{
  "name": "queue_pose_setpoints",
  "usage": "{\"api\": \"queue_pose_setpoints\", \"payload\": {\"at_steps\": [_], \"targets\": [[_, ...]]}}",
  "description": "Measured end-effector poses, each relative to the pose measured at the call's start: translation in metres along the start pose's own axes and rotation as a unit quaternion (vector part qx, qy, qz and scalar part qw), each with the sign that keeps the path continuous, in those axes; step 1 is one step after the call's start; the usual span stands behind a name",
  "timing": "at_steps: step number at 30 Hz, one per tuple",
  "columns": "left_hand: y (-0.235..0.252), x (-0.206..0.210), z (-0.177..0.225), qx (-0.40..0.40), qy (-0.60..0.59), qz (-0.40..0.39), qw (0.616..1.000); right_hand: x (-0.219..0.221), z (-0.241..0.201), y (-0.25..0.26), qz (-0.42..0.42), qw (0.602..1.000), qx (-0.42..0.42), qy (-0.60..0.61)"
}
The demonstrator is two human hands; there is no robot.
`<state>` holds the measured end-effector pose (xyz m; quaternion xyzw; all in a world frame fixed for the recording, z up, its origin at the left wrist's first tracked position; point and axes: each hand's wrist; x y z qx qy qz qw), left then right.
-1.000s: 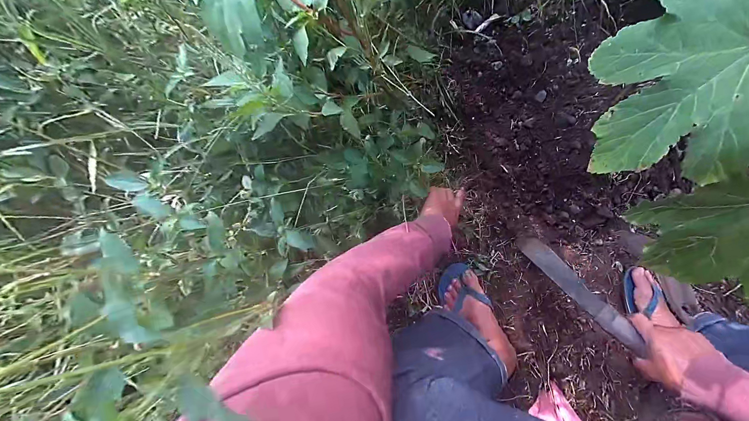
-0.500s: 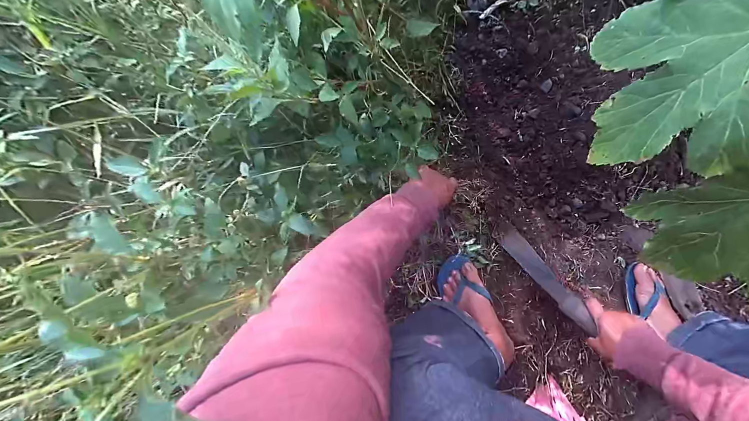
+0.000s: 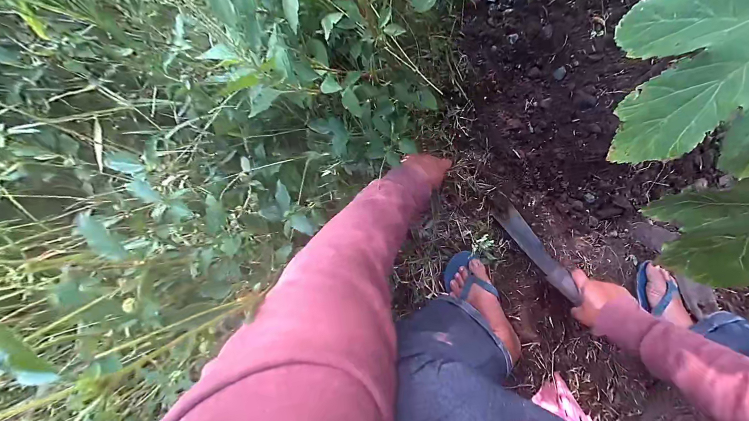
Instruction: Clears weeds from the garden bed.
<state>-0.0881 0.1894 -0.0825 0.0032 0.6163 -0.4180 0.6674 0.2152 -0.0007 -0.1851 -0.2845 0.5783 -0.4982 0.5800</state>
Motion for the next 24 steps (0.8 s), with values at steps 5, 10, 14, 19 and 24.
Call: {"api": "queue_pose_setpoints", "payload": {"at_steps": [5,10,14,19,24], "targets": [[0.061,0.023,-0.020,-0.074,-0.061,-0.156,0.983,0.000,0.006,-0.016,-0.023,1.000,0.018,-0.010],[0.057,0.023,-0.019,-0.072,-0.052,-0.159,0.983,0.027,-0.050,0.113,0.175,0.974,-0.074,0.125],[0.071,0.052,-0.037,-0.091,-0.051,-0.104,0.989,-0.016,-0.046,0.050,0.067,0.994,-0.021,0.085],[0.063,0.062,-0.038,-0.094,-0.082,-0.031,0.992,-0.007,0.020,-0.049,-0.059,0.997,0.040,0.001],[0.058,0.016,-0.022,-0.106,-0.118,-0.109,0.981,-0.019,-0.012,-0.038,-0.039,0.999,-0.008,-0.030]]}}
Point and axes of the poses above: each hand's wrist, its own y-axis towards the middle knuckle, its own x-axis out of the palm, z = x × y, and after that the axes turned 11 degrees about x, right-handed
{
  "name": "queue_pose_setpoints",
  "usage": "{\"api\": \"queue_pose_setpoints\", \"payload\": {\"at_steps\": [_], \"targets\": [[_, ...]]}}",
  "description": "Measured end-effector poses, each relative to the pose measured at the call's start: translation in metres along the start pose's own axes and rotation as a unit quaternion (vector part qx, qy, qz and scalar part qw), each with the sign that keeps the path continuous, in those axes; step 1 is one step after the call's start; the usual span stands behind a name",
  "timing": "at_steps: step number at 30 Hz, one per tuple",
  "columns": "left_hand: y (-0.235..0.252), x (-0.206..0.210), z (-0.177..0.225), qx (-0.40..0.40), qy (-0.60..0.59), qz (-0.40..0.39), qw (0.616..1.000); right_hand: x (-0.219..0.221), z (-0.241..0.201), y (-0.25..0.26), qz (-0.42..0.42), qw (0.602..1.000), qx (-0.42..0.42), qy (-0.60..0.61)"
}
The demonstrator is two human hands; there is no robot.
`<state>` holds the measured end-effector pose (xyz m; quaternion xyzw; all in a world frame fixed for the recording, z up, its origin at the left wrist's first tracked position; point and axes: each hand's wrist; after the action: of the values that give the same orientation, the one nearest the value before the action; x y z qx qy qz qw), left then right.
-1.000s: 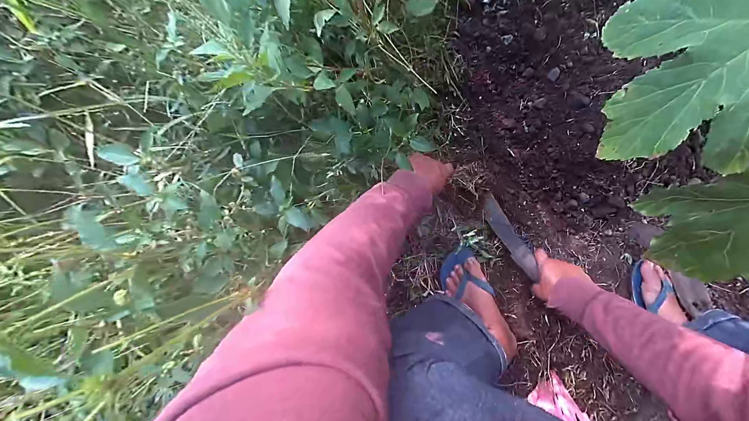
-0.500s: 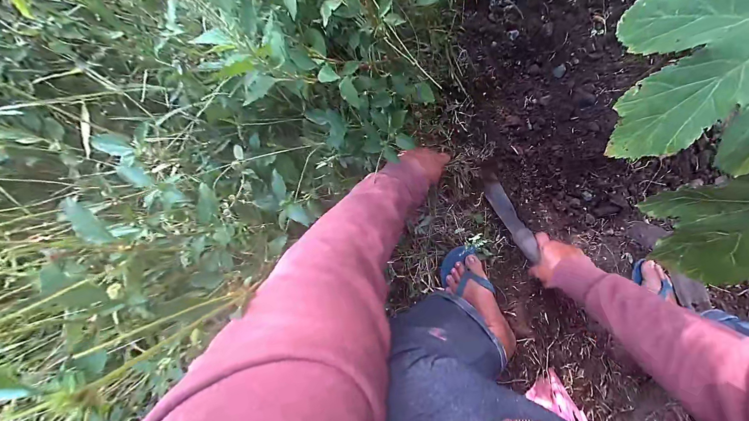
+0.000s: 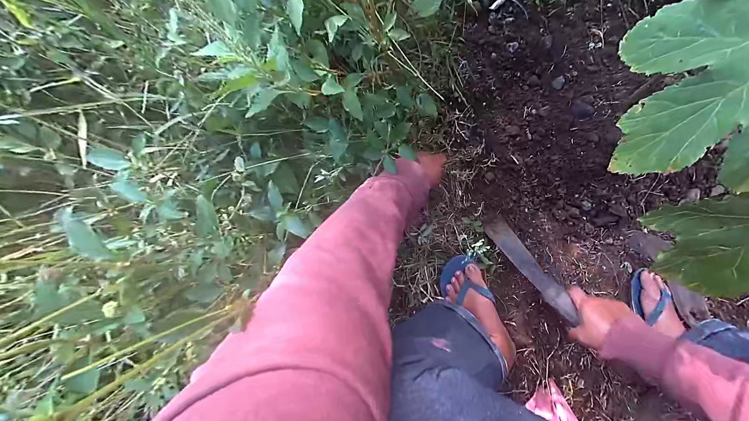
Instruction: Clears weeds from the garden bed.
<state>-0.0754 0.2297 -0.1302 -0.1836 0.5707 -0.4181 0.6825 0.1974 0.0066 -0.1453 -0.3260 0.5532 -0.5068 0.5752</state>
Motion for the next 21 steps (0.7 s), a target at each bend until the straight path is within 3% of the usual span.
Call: {"api": "queue_pose_setpoints", "payload": {"at_steps": [5,8,14,18,20,21], "targets": [[0.012,-0.005,0.001,0.026,0.043,0.005,0.999,-0.043,-0.076,0.018,0.012,0.998,-0.030,0.060],[0.011,-0.004,-0.002,0.021,0.031,0.001,0.999,-0.021,-0.059,0.041,0.058,0.997,-0.029,0.048],[0.017,-0.007,-0.006,0.016,-0.001,0.002,1.000,0.002,0.012,0.005,0.001,1.000,0.004,-0.003],[-0.003,-0.005,-0.002,0.049,0.036,0.012,0.998,-0.022,-0.019,0.006,0.034,0.999,-0.006,0.026],[-0.005,-0.037,0.006,0.015,0.044,-0.124,0.991,-0.038,-0.058,0.029,0.120,0.990,-0.040,0.070],[0.012,-0.002,-0.019,0.071,0.047,0.067,0.994,-0.059,-0.080,0.033,0.087,0.993,-0.037,0.064]]}}
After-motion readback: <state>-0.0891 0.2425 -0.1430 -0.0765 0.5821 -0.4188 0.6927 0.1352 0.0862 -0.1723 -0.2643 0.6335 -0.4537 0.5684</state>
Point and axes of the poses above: each hand's wrist, its own y-axis towards the middle knuckle, its own x-axis out of the palm, z = x × y, and after that the axes turned 11 degrees about x, right-handed
